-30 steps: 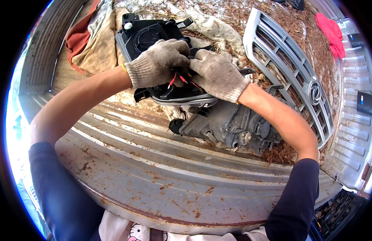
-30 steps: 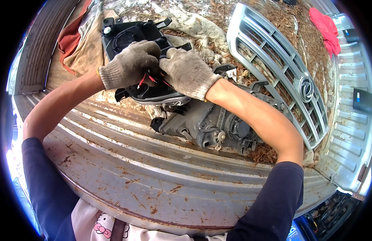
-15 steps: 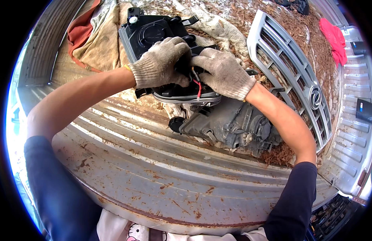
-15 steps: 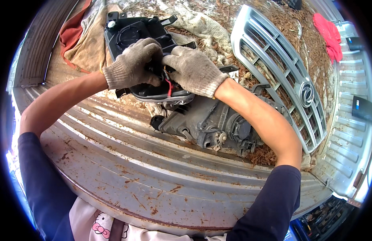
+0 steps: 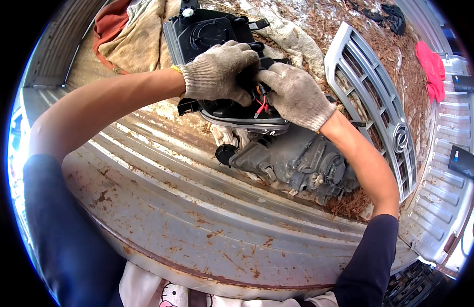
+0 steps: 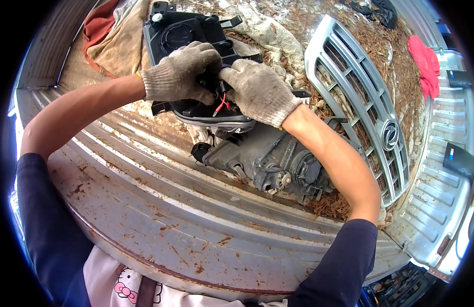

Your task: The person works on a black plastic automotive component, likely a headlight housing, placed on a metal surface. They use gloved hands to manipulate internal wiring, remove and reinsert a gold-colored bulb socket, and adjust small parts within the housing. The task involves repeated handling of the same component without a clearly visible final state.

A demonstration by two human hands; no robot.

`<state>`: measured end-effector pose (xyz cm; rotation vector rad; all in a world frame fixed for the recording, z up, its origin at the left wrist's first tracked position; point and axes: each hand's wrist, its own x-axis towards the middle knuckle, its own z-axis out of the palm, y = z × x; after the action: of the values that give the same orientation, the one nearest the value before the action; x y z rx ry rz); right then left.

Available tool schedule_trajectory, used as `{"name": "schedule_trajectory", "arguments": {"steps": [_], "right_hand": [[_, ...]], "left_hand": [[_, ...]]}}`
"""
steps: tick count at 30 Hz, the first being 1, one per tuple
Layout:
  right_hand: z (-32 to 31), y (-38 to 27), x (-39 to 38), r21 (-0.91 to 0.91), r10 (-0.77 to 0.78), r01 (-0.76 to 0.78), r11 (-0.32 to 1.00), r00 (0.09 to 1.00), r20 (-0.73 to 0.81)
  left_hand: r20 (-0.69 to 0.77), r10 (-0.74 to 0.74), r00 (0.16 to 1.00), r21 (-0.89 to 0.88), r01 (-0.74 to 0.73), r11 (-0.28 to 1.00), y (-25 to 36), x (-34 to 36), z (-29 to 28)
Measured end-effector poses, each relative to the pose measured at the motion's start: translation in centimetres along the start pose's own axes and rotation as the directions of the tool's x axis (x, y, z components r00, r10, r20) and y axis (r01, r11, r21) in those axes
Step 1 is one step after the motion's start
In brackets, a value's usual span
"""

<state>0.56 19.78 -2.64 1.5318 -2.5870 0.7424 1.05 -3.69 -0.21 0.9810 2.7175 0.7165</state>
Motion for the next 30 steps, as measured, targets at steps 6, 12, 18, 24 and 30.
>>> {"name": "schedule_trajectory", "arguments": {"steps": [6, 12, 18, 24, 30], "right_hand": [[0.3, 0.2, 0.1, -0.009, -0.040, 0.040, 0.999, 0.999, 0.001], [0.3, 0.4, 0.5, -0.016, -0.088, 0.088, 0.996, 0.996, 0.008], [0.1, 0.3, 0.5, -0.065, -0.041, 0.044, 0.997, 0.998, 0.039], [-0.6, 0.4, 0.2, 0.081, 0.039, -0.042, 0.996, 0.998, 0.049], [-1.0, 0.6, 0.2, -0.057, 0.003, 0.004, 0.998, 0.993, 0.119]], "left_hand": [[0.065, -0.046, 0.997, 0.014, 0.045, 0.999, 0.1, 0.3, -0.3], [-0.006, -0.012, 1.000, 0.050, 0.013, 0.999, 0.1, 0.2, 0.4], [0.014, -0.009, 1.000, 0.059, 0.008, 0.998, 0.1, 0.6, 0.3], [0.025, -0.006, 1.000, 0.016, 0.006, 1.000, 0.0, 0.2, -0.1], [0.065, -0.044, 0.997, 0.026, 0.042, 0.999, 0.3, 0.4, -0.2]]}}
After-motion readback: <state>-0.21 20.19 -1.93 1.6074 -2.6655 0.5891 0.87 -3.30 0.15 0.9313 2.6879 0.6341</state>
